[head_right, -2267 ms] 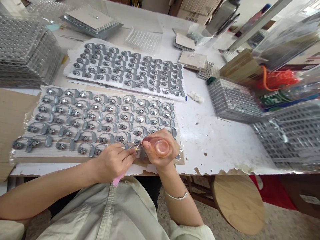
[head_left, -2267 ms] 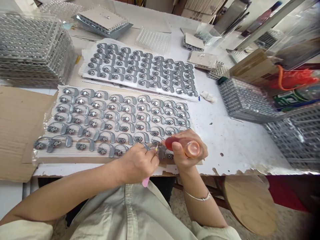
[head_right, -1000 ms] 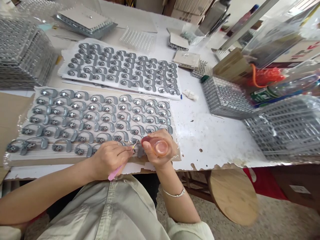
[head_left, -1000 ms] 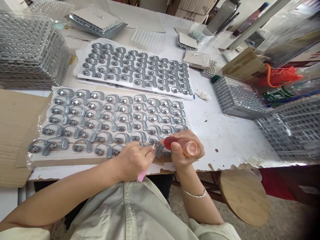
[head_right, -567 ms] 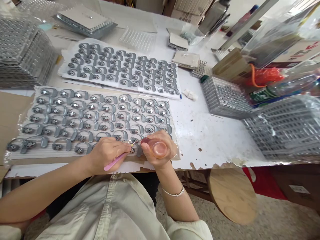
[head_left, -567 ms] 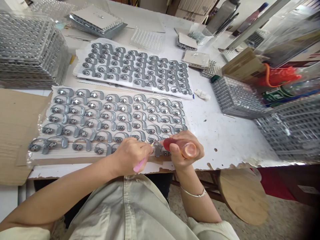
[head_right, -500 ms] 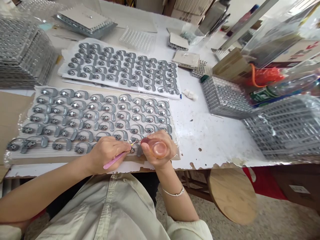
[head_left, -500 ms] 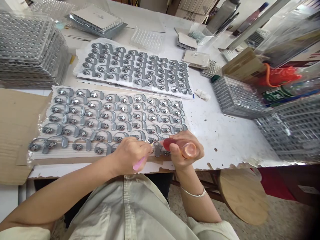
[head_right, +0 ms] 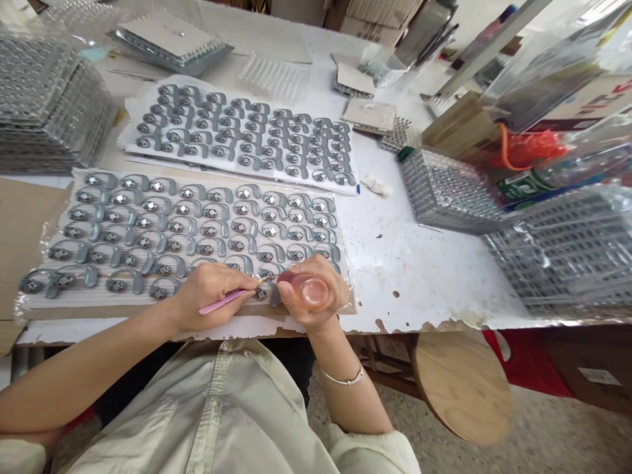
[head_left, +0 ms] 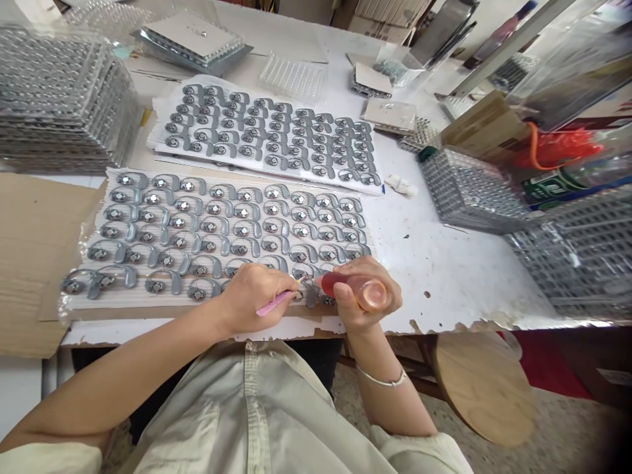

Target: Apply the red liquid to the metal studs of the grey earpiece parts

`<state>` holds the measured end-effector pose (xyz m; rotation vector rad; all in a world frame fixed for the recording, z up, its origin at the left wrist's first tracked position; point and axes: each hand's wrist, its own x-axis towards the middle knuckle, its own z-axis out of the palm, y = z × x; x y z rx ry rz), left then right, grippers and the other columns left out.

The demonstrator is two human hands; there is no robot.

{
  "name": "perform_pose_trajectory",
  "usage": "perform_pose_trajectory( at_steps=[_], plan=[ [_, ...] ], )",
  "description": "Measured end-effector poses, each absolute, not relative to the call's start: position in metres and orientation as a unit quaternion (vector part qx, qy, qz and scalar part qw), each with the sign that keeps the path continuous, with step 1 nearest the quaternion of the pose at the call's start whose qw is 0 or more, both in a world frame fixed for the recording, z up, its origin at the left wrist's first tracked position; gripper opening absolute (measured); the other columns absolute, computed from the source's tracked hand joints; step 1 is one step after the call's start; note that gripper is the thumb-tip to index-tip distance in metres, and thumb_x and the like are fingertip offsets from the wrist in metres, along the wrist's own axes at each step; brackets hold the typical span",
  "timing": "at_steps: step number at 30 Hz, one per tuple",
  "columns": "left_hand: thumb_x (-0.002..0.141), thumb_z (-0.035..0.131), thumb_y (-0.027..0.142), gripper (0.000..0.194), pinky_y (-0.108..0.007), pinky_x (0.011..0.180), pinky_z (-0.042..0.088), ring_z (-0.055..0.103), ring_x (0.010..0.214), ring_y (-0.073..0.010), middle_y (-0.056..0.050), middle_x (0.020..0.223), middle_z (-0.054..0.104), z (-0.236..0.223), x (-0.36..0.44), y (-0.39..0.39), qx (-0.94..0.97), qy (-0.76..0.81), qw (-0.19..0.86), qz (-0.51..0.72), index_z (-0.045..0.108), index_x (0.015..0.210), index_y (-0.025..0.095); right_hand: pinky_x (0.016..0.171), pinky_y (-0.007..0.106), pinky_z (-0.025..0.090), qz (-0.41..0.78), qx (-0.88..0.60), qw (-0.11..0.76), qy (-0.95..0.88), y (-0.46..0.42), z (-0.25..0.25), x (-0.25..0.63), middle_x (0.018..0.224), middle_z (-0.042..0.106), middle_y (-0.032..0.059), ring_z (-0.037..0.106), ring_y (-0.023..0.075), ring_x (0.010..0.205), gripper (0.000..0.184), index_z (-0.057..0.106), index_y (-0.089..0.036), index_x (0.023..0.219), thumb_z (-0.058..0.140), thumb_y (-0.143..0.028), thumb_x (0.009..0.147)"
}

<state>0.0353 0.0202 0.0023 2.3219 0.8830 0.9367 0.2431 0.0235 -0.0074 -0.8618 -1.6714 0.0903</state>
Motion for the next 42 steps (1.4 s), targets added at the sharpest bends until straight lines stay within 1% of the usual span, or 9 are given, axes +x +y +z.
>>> perform_pose_trajectory(
  at_steps=[8, 19, 25, 35, 40, 42],
  plan=[
    [0.082, 0.053, 0.012, 0.018, -0.025, 0.065, 0.053, 0.071, 0.07, -0.0164, -0.003, 0.08, 0.075, 0.0048, 0.0347, 0.0219, 0.84, 0.322, 0.274, 0.34, 0.07, 0.086, 0.017, 0.051, 0.032, 0.047, 0.054, -0.358, 0.601, -0.713, 0.0245, -0.0076, 0.2429, 0.071, 0.062, 0.0014, 0.056, 0.0172, 0.057, 0.018, 0.059, -0.019, 0.088, 0.071, -0.03, 0.08],
    [0.083, 0.055, 0.015, 0.016, -0.025, 0.067, 0.052, 0.071, 0.07, -0.0163, -0.003, 0.081, 0.075, 0.0061, 0.034, 0.0239, 0.819, 0.338, 0.317, 0.337, 0.07, 0.085, 0.017, 0.05, 0.033, 0.049, 0.073, -0.365, 0.593, -0.714, 0.0235, -0.0077, 0.2413, 0.071, 0.062, 0.0017, 0.057, 0.0181, 0.058, 0.018, 0.059, -0.019, 0.087, 0.07, -0.031, 0.081],
    [0.082, 0.057, 0.016, 0.015, -0.024, 0.066, 0.051, 0.07, 0.069, -0.0159, -0.003, 0.079, 0.075, 0.0058, 0.0338, 0.0247, 0.802, 0.35, 0.346, 0.339, 0.071, 0.085, 0.017, 0.049, 0.034, 0.049, 0.061, -0.37, 0.585, -0.719, 0.0235, -0.0079, 0.2406, 0.07, 0.062, 0.0011, 0.058, 0.0182, 0.057, 0.018, 0.058, -0.02, 0.086, 0.069, -0.034, 0.082],
    [0.08, 0.061, 0.014, 0.013, -0.02, 0.057, 0.045, 0.066, 0.062, -0.0127, -0.001, 0.072, 0.073, 0.0083, 0.0341, 0.0269, 0.77, 0.37, 0.392, 0.342, 0.073, 0.082, 0.017, 0.052, 0.034, 0.049, 0.079, -0.333, 0.599, -0.724, 0.0255, -0.008, 0.2383, 0.072, 0.064, 0.0009, 0.059, 0.0184, 0.058, 0.017, 0.06, -0.02, 0.09, 0.07, -0.029, 0.08],
    [0.081, 0.062, 0.013, 0.012, -0.019, 0.052, 0.041, 0.062, 0.056, -0.0106, 0.0, 0.067, 0.071, 0.0105, 0.0344, 0.0265, 0.763, 0.379, 0.406, 0.332, 0.073, 0.082, 0.017, 0.05, 0.035, 0.048, 0.079, -0.351, 0.625, -0.693, 0.0246, -0.0073, 0.2398, 0.07, 0.063, 0.0022, 0.058, 0.0192, 0.057, 0.018, 0.062, -0.02, 0.083, 0.068, -0.037, 0.083],
    [0.08, 0.062, 0.012, 0.012, -0.019, 0.052, 0.04, 0.061, 0.055, -0.0099, 0.001, 0.067, 0.07, 0.0109, 0.0346, 0.0264, 0.757, 0.377, 0.412, 0.338, 0.073, 0.081, 0.016, 0.052, 0.035, 0.048, 0.08, -0.354, 0.62, -0.696, 0.0246, -0.0073, 0.24, 0.07, 0.063, 0.0023, 0.058, 0.0193, 0.058, 0.019, 0.062, -0.02, 0.083, 0.068, -0.037, 0.083]
  ],
)
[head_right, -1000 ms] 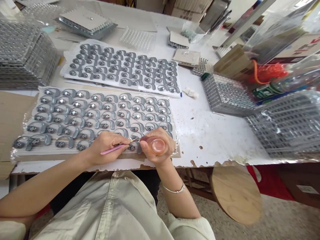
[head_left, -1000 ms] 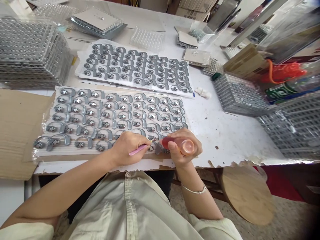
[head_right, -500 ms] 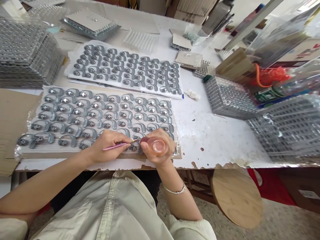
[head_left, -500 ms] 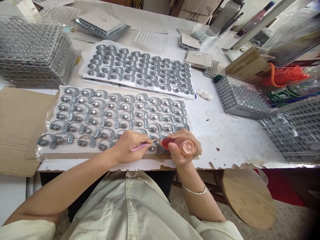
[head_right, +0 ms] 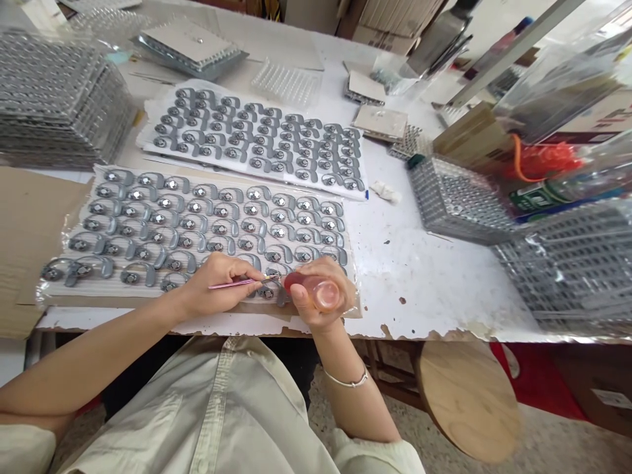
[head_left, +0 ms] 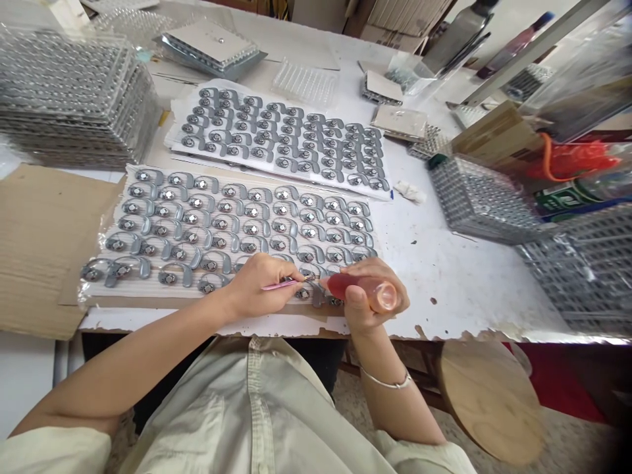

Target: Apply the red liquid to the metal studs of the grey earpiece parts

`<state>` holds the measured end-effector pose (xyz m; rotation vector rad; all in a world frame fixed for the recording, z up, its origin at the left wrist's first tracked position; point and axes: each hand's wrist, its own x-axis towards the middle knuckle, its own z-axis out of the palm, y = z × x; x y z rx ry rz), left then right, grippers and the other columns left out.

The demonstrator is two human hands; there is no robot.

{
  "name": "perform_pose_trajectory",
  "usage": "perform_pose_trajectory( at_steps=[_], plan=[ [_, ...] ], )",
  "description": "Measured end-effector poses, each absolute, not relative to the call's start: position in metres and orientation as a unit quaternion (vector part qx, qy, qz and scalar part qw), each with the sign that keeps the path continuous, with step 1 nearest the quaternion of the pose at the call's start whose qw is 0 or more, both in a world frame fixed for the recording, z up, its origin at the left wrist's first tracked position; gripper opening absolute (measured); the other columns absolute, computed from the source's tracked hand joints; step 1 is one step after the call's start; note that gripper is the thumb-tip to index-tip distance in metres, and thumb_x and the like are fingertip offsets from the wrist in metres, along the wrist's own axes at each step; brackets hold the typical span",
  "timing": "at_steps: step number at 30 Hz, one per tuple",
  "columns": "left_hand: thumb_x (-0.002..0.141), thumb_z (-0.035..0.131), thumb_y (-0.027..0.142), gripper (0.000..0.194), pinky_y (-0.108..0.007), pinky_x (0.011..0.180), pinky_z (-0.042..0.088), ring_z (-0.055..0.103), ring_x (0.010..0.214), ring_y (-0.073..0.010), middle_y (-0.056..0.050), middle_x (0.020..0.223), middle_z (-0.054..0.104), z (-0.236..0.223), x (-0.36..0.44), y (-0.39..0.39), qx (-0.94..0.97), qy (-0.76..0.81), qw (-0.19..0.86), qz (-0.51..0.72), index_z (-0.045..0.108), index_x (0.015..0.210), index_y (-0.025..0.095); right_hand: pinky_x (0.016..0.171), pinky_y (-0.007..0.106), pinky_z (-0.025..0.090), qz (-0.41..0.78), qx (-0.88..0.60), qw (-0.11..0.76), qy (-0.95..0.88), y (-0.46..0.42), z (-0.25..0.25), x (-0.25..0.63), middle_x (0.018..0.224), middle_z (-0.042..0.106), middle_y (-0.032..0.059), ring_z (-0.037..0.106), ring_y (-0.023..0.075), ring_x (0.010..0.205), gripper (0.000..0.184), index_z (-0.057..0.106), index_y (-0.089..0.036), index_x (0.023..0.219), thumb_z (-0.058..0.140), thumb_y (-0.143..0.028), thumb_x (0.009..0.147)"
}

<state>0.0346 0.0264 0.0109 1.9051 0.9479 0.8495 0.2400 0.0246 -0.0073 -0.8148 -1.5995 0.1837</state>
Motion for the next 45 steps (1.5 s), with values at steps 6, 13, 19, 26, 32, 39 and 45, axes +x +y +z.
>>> perform_pose_trajectory(
  at_steps=[6, 13, 19, 26, 32, 39, 45],
  plan=[
    [0.079, 0.061, 0.01, 0.014, -0.019, 0.052, 0.038, 0.059, 0.054, -0.0094, 0.001, 0.065, 0.069, 0.012, 0.035, 0.027, 0.754, 0.373, 0.419, 0.341, 0.074, 0.08, 0.016, 0.053, 0.034, 0.048, 0.092, -0.349, 0.599, -0.715, 0.025, -0.007, 0.239, 0.074, 0.064, 0.0017, 0.059, 0.0186, 0.06, 0.015, 0.061, -0.02, 0.088, 0.069, -0.031, 0.081],
    [0.08, 0.062, 0.013, 0.013, -0.019, 0.052, 0.039, 0.059, 0.055, -0.0101, 0.0, 0.066, 0.07, 0.01, 0.035, 0.027, 0.756, 0.374, 0.417, 0.338, 0.074, 0.08, 0.016, 0.053, 0.033, 0.048, 0.103, -0.334, 0.602, -0.718, 0.026, -0.007, 0.238, 0.075, 0.064, 0.0013, 0.058, 0.0184, 0.061, 0.017, 0.06, -0.021, 0.092, 0.07, -0.026, 0.08],
    [0.076, 0.067, 0.017, 0.009, -0.018, 0.045, 0.037, 0.055, 0.049, -0.0092, 0.001, 0.059, 0.067, 0.01, 0.036, 0.028, 0.653, 0.45, 0.478, 0.379, 0.075, 0.078, 0.015, 0.054, 0.033, 0.048, 0.105, -0.329, 0.605, -0.717, 0.026, -0.008, 0.237, 0.076, 0.064, 0.0022, 0.058, 0.0187, 0.063, 0.017, 0.061, -0.02, 0.093, 0.071, -0.025, 0.08],
    [0.075, 0.07, 0.026, 0.015, -0.021, 0.047, 0.044, 0.059, 0.052, -0.0124, -0.004, 0.064, 0.07, 0.016, 0.034, 0.031, 0.583, 0.497, 0.432, 0.476, 0.076, 0.081, 0.014, 0.054, 0.033, 0.048, 0.109, -0.327, 0.607, -0.716, 0.028, -0.009, 0.237, 0.076, 0.065, 0.0032, 0.058, 0.0191, 0.063, 0.018, 0.062, -0.019, 0.092, 0.073, -0.026, 0.079],
    [0.074, 0.072, 0.026, 0.013, -0.022, 0.053, 0.05, 0.064, 0.061, -0.0146, -0.005, 0.072, 0.073, 0.017, 0.032, 0.032, 0.566, 0.509, 0.418, 0.496, 0.076, 0.079, 0.014, 0.054, 0.032, 0.048, 0.124, -0.33, 0.621, -0.7, 0.026, -0.01, 0.23, 0.073, 0.064, 0.0027, 0.058, 0.0176, 0.061, 0.015, 0.063, -0.018, 0.086, 0.074, -0.025, 0.079],
    [0.073, 0.074, 0.023, 0.01, -0.015, 0.037, 0.037, 0.052, 0.043, -0.0061, -0.002, 0.066, 0.071, 0.067, 0.026, 0.039, 0.56, 0.536, 0.478, 0.412, 0.075, 0.078, 0.014, 0.034, 0.025, 0.036, 0.338, -0.382, 0.726, -0.462, 0.063, 0.023, 0.269, 0.064, 0.057, 0.0002, 0.057, 0.0144, 0.051, 0.039, 0.06, -0.022, 0.073, 0.053, -0.056, 0.091],
    [0.081, 0.064, 0.013, 0.011, -0.018, 0.048, 0.048, 0.065, 0.055, -0.0109, -0.005, 0.077, 0.075, 0.052, 0.038, 0.05, 0.775, 0.386, 0.311, 0.392, 0.073, 0.085, 0.013, 0.029, 0.022, 0.029, 0.476, -0.397, 0.649, -0.44, 0.115, 0.054, 0.291, 0.067, 0.06, 0.0004, 0.059, 0.0152, 0.048, 0.046, 0.055, -0.022, 0.075, 0.073, -0.064, 0.07]
  ],
)
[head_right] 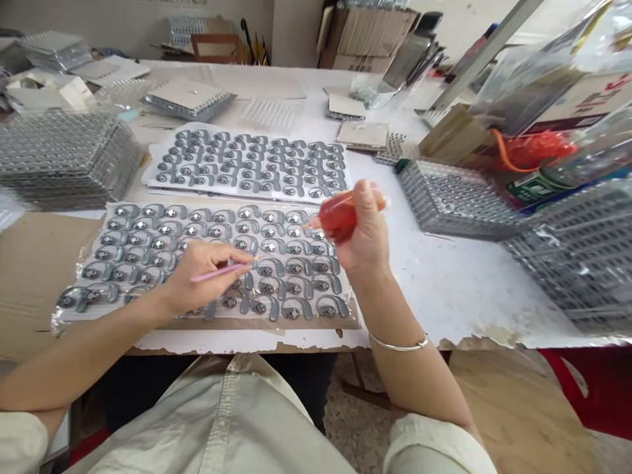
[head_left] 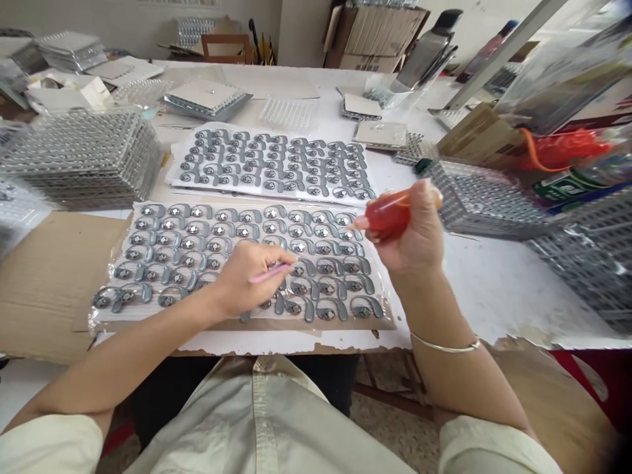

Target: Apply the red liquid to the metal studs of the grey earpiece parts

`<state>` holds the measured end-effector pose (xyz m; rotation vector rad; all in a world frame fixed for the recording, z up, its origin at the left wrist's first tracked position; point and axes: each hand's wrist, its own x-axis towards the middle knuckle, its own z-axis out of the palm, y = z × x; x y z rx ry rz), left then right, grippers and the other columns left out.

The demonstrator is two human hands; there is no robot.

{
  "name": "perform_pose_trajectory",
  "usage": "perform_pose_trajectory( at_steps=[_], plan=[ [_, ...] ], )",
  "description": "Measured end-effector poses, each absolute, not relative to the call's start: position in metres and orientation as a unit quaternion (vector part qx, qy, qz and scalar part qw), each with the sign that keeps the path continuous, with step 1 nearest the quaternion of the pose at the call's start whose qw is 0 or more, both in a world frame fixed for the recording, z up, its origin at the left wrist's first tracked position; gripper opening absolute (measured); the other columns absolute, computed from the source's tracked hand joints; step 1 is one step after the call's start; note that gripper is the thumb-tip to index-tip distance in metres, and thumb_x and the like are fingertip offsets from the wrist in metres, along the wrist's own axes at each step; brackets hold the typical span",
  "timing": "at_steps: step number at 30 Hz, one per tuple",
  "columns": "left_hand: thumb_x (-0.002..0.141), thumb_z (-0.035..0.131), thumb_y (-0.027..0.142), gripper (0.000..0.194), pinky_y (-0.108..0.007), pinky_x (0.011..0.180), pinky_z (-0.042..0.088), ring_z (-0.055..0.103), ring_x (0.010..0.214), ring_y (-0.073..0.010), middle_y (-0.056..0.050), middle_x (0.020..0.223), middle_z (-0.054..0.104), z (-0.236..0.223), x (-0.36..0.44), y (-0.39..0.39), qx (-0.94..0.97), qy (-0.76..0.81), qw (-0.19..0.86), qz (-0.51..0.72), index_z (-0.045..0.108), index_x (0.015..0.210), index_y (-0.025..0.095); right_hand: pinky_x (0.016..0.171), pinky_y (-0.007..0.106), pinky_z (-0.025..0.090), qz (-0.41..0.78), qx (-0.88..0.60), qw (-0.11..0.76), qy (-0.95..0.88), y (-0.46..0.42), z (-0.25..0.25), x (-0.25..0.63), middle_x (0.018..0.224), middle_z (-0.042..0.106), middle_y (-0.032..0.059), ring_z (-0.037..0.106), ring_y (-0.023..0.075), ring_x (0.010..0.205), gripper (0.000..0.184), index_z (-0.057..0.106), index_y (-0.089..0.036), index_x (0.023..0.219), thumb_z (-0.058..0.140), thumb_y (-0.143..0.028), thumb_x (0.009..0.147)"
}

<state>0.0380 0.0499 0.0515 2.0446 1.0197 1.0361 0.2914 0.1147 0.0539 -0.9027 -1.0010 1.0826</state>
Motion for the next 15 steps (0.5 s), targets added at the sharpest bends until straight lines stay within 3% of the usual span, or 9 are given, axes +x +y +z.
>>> perform_pose_trajectory(
  at_steps=[3, 6, 8, 12, 15],
  plan=[
    [0.085, 0.055, 0.01, 0.015, -0.022, 0.055, 0.052, 0.071, 0.071, -0.0155, -0.008, 0.085, 0.075, 0.027, 0.043, 0.046, 0.868, 0.286, 0.112, 0.389, 0.07, 0.087, 0.011, 0.032, 0.022, 0.038, 0.494, -0.389, 0.615, -0.476, 0.112, 0.052, 0.276, 0.07, 0.064, 0.0012, 0.061, 0.017, 0.052, 0.04, 0.055, -0.022, 0.08, 0.078, -0.053, 0.069],
    [0.088, 0.048, 0.007, 0.019, -0.023, 0.048, 0.046, 0.07, 0.067, -0.0153, -0.01, 0.085, 0.075, 0.012, 0.046, 0.039, 0.906, 0.24, -0.037, 0.348, 0.067, 0.086, 0.009, 0.035, 0.023, 0.041, 0.494, -0.394, 0.572, -0.523, 0.097, 0.04, 0.265, 0.074, 0.066, 0.0036, 0.064, 0.0194, 0.06, 0.04, 0.06, -0.02, 0.088, 0.075, -0.053, 0.072],
    [0.09, 0.044, 0.007, 0.023, -0.025, 0.046, 0.045, 0.067, 0.06, -0.0142, -0.011, 0.085, 0.074, 0.009, 0.047, 0.035, 0.915, 0.23, -0.074, 0.322, 0.066, 0.083, 0.008, 0.037, 0.024, 0.042, 0.446, -0.409, 0.578, -0.548, 0.088, 0.032, 0.263, 0.073, 0.064, 0.0022, 0.063, 0.018, 0.06, 0.038, 0.062, -0.021, 0.087, 0.075, -0.054, 0.073],
    [0.091, 0.04, 0.007, 0.028, -0.028, 0.047, 0.047, 0.063, 0.054, -0.0142, -0.012, 0.084, 0.073, 0.011, 0.051, 0.033, 0.918, 0.239, -0.093, 0.303, 0.065, 0.081, 0.008, 0.058, 0.03, 0.051, 0.277, -0.426, 0.603, -0.615, 0.078, 0.023, 0.26, 0.079, 0.064, 0.0018, 0.062, 0.0167, 0.067, 0.034, 0.066, -0.021, 0.087, 0.076, -0.051, 0.074],
    [0.088, 0.041, 0.005, 0.026, -0.029, 0.047, 0.047, 0.061, 0.051, -0.0148, -0.014, 0.083, 0.073, 0.009, 0.053, 0.031, 0.917, 0.25, -0.101, 0.293, 0.066, 0.081, 0.008, 0.058, 0.031, 0.048, 0.205, -0.383, 0.595, -0.676, 0.076, 0.021, 0.255, 0.076, 0.062, 0.0017, 0.06, 0.0164, 0.064, 0.027, 0.064, -0.02, 0.09, 0.074, -0.043, 0.079]
  ],
)
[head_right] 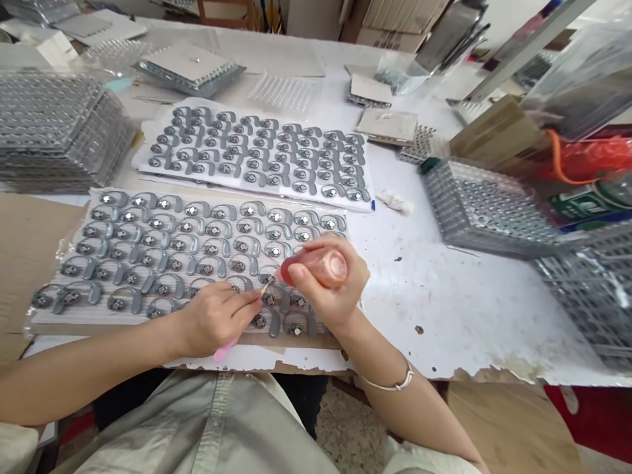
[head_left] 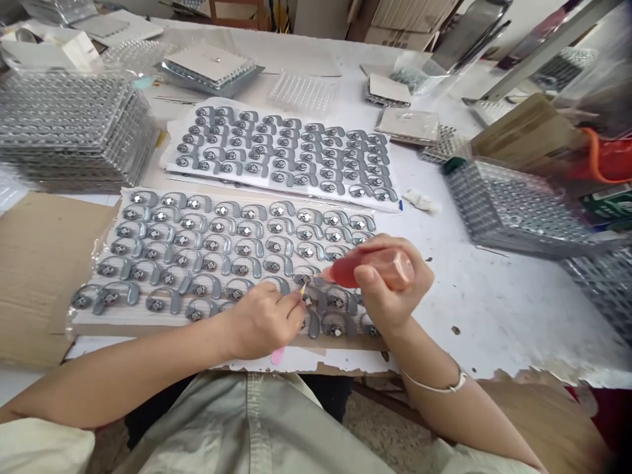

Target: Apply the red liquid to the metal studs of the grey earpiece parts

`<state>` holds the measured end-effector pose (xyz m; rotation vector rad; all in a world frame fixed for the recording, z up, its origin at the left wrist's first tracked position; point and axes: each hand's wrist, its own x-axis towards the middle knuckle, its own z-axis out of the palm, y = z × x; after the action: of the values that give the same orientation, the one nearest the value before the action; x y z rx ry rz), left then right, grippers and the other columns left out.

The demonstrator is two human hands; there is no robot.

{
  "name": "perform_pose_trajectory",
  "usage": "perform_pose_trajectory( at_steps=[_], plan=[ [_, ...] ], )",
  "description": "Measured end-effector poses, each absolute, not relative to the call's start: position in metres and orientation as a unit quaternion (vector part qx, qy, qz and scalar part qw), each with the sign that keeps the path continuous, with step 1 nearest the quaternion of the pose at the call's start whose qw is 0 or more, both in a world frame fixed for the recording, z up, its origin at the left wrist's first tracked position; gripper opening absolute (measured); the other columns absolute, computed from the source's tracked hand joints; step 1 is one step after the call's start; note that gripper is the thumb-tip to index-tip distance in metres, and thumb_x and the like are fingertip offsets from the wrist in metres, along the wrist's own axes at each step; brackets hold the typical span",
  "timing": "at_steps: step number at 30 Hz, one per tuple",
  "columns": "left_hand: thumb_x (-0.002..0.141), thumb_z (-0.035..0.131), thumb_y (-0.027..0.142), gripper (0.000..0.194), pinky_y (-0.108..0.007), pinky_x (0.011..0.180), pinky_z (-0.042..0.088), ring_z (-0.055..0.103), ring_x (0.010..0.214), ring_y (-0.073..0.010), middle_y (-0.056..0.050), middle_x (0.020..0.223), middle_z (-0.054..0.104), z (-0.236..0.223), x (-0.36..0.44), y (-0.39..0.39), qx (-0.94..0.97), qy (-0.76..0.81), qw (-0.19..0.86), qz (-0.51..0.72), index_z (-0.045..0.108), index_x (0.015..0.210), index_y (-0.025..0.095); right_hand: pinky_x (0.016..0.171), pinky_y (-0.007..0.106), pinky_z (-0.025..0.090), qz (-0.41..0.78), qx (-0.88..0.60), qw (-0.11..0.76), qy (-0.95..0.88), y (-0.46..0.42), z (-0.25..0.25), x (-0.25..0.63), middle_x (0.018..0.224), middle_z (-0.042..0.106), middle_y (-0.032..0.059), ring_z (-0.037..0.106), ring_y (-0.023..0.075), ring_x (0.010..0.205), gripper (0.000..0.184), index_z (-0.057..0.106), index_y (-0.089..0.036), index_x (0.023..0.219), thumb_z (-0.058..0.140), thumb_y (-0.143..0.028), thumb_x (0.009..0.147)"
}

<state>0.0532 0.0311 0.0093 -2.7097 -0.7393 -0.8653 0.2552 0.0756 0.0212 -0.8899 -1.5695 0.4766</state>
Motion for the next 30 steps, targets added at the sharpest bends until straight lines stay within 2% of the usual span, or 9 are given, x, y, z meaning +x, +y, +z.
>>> perform_pose_trajectory(
  at_steps=[6, 15, 22, 30],
  plan=[
    [0.084, 0.048, 0.006, 0.017, -0.03, 0.047, 0.046, 0.059, 0.05, -0.0159, -0.016, 0.082, 0.072, 0.004, 0.054, 0.027, -0.918, -0.256, 0.123, -0.278, 0.065, 0.081, 0.008, 0.053, 0.03, 0.047, 0.104, -0.304, 0.564, -0.761, 0.076, 0.017, 0.246, 0.074, 0.06, 0.0021, 0.056, 0.0163, 0.06, 0.022, 0.058, -0.019, 0.094, 0.072, -0.032, 0.081],
    [0.084, 0.045, 0.005, 0.02, -0.03, 0.046, 0.044, 0.056, 0.047, -0.0156, -0.014, 0.078, 0.071, 0.005, 0.054, 0.027, -0.921, -0.262, 0.104, -0.267, 0.065, 0.081, 0.009, 0.05, 0.029, 0.045, 0.103, -0.292, 0.54, -0.782, 0.076, 0.016, 0.241, 0.068, 0.058, 0.0009, 0.053, 0.0159, 0.056, 0.021, 0.057, -0.02, 0.094, 0.07, -0.029, 0.081],
    [0.082, 0.051, 0.006, 0.014, -0.03, 0.047, 0.044, 0.057, 0.047, -0.0155, -0.013, 0.076, 0.072, 0.003, 0.054, 0.027, -0.916, -0.268, 0.105, -0.278, 0.064, 0.081, 0.009, 0.048, 0.027, 0.044, 0.104, -0.298, 0.535, -0.784, 0.076, 0.014, 0.24, 0.069, 0.058, 0.0008, 0.052, 0.0145, 0.054, 0.019, 0.057, -0.02, 0.09, 0.071, -0.029, 0.08],
    [0.083, 0.047, 0.004, 0.017, -0.031, 0.046, 0.045, 0.057, 0.047, -0.0156, -0.014, 0.078, 0.071, 0.004, 0.055, 0.026, -0.917, -0.268, 0.107, -0.275, 0.063, 0.08, 0.009, 0.045, 0.028, 0.044, 0.075, -0.309, 0.532, -0.785, 0.077, 0.013, 0.24, 0.067, 0.057, -0.0005, 0.052, 0.0149, 0.052, 0.02, 0.054, -0.022, 0.091, 0.068, -0.033, 0.082]
  ],
)
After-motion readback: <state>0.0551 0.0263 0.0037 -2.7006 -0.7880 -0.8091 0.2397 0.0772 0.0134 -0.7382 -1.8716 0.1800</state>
